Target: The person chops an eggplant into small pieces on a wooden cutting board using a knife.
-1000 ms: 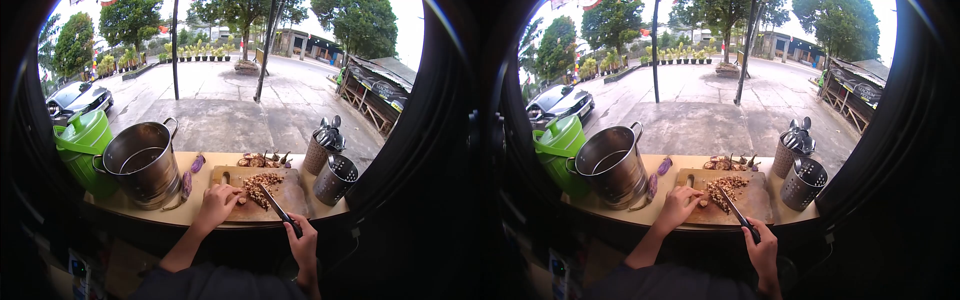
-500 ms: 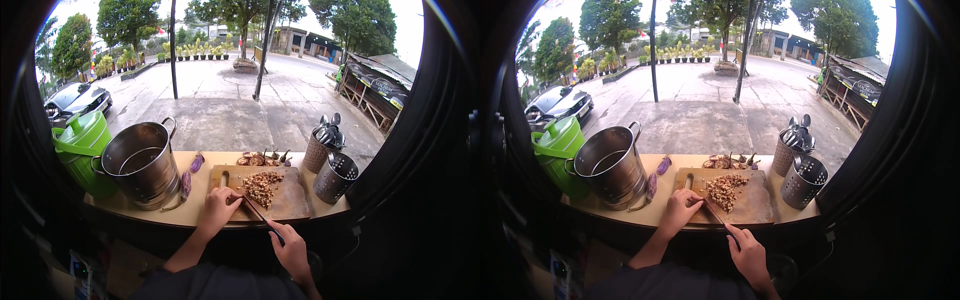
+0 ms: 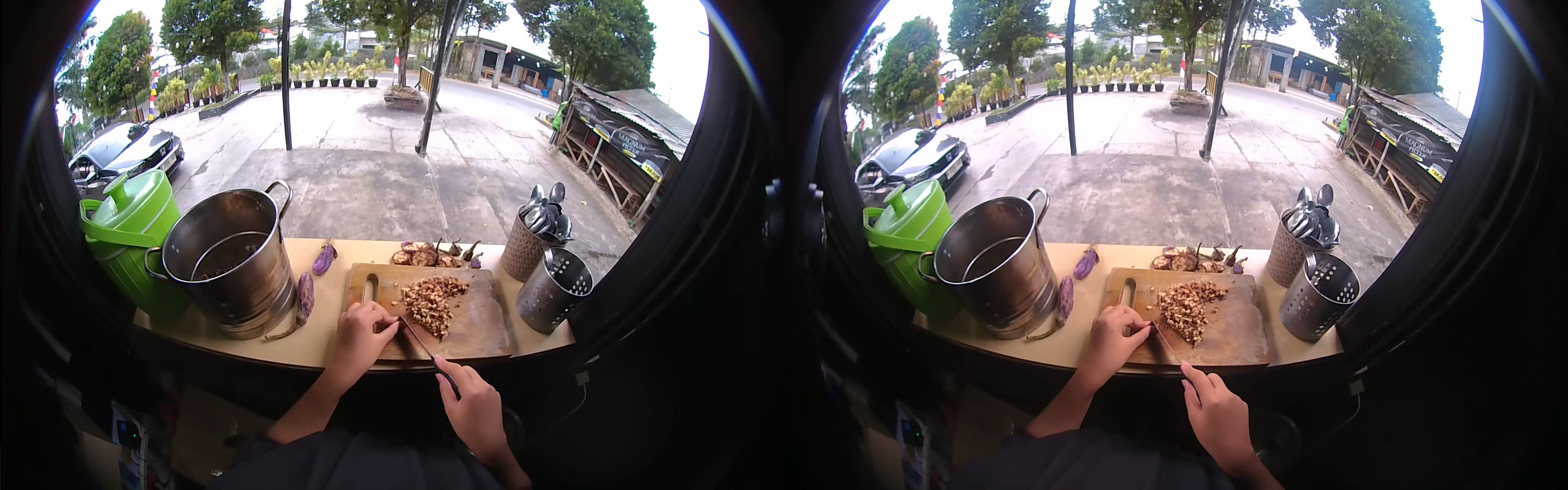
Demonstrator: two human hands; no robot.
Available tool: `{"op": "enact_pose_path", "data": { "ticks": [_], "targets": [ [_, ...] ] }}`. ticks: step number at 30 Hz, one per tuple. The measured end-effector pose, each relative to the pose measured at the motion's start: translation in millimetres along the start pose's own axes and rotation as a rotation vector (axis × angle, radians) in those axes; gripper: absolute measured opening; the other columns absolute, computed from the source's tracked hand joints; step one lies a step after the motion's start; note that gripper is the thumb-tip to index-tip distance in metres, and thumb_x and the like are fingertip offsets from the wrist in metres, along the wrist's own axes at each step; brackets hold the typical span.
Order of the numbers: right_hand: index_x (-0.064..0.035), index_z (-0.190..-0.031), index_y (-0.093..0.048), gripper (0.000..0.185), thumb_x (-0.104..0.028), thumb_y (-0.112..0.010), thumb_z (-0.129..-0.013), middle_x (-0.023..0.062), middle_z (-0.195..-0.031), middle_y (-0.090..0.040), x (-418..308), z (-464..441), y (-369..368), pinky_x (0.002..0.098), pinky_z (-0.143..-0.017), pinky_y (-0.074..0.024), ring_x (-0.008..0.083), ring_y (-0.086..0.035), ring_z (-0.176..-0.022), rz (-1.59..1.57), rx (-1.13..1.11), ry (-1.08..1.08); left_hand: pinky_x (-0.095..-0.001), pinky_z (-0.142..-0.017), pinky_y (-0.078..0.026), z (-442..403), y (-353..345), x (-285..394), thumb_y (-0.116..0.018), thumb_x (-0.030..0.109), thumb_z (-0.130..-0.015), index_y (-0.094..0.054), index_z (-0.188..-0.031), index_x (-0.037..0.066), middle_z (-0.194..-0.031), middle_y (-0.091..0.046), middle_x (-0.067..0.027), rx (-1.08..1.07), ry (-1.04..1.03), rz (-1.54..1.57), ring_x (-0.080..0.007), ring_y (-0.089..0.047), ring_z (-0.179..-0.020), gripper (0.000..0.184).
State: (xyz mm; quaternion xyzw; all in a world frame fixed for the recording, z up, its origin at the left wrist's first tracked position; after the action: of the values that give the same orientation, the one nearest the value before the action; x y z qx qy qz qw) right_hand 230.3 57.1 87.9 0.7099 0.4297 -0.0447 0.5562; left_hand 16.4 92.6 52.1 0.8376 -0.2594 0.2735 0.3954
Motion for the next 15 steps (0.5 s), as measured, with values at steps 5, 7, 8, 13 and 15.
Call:
{"op": "enact_pose_path", "data": {
  "ticks": [5, 7, 8, 13, 15],
  "targets": [
    [-0.0112, -0.124, -0.069, 0.029, -0.012, -0.070, -0.095, 0.0145, -0.098, -0.072, 0, -13, -10, 0.0425, -0.072, -0.0556, 0.0361, -0.070, -0.086, -0.031, -0.028, -0.025, -0.0397, -0.079, -0.050, 0, -1, -1, -0.082, 0.014, -0.080, -0.074, -0.082, 0.005, -0.086, -0.069, -0.0054, -0.028, 0.031, 0.010, -0.0266, -0.065, -0.086, 0.012],
    [-0.0108, -0.124, -0.069, 0.029, -0.013, -0.069, -0.096, 0.0150, -0.100, -0.073, 0, -15, -10, 0.0429, -0.073, -0.0558, 0.0365, -0.070, -0.088, -0.044, -0.017, -0.018, -0.0371, -0.078, -0.052, -1, -1, 1, -0.081, 0.010, -0.081, -0.074, -0.085, 0.003, -0.088, -0.071, -0.0072, -0.024, 0.019, -0.014, -0.0253, -0.064, -0.085, 0.011],
    [-0.0105, -0.124, -0.069, 0.028, -0.013, -0.069, -0.096, 0.0156, -0.101, -0.073, 0, -15, -10, 0.0434, -0.073, -0.0560, 0.0368, -0.070, -0.089, -0.047, -0.021, -0.018, -0.0371, -0.078, -0.052, -1, -1, 1, -0.081, 0.010, -0.081, -0.074, -0.085, 0.003, -0.088, -0.071, -0.0072, -0.025, 0.019, -0.012, -0.0253, -0.064, -0.085, 0.011],
    [-0.0101, -0.124, -0.069, 0.027, -0.014, -0.068, -0.097, 0.0164, -0.102, -0.073, -2, -16, -15, 0.0438, -0.075, -0.0564, 0.0373, -0.070, -0.090, -0.053, -0.013, -0.020, -0.0383, -0.077, -0.051, 1, 1, 3, -0.082, 0.010, -0.081, -0.074, -0.085, 0.003, -0.086, -0.069, -0.0072, -0.006, 0.012, -0.033, -0.0256, -0.062, -0.084, 0.011],
    [-0.0102, -0.123, -0.069, 0.027, -0.014, -0.068, -0.097, 0.0166, -0.104, -0.073, 0, -18, -18, 0.0436, -0.076, -0.0567, 0.0376, -0.070, -0.091, -0.041, -0.034, -0.051, -0.0384, -0.077, -0.051, 2, 0, 2, -0.082, 0.011, -0.082, -0.075, -0.085, 0.003, -0.085, -0.069, -0.0074, 0.001, -0.001, -0.038, -0.0256, -0.062, -0.084, 0.011]
  ]
}}
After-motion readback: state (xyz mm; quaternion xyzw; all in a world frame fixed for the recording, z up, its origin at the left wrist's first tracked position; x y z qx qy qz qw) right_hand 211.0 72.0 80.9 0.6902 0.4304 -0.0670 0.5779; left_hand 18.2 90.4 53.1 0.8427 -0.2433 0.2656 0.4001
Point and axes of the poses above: each hand's wrist, its own z-axis away from the middle knuckle, its own y-axis out of the back of the hand, x = y × z, the point moved 10 cm from there along -z, towards the middle knuckle
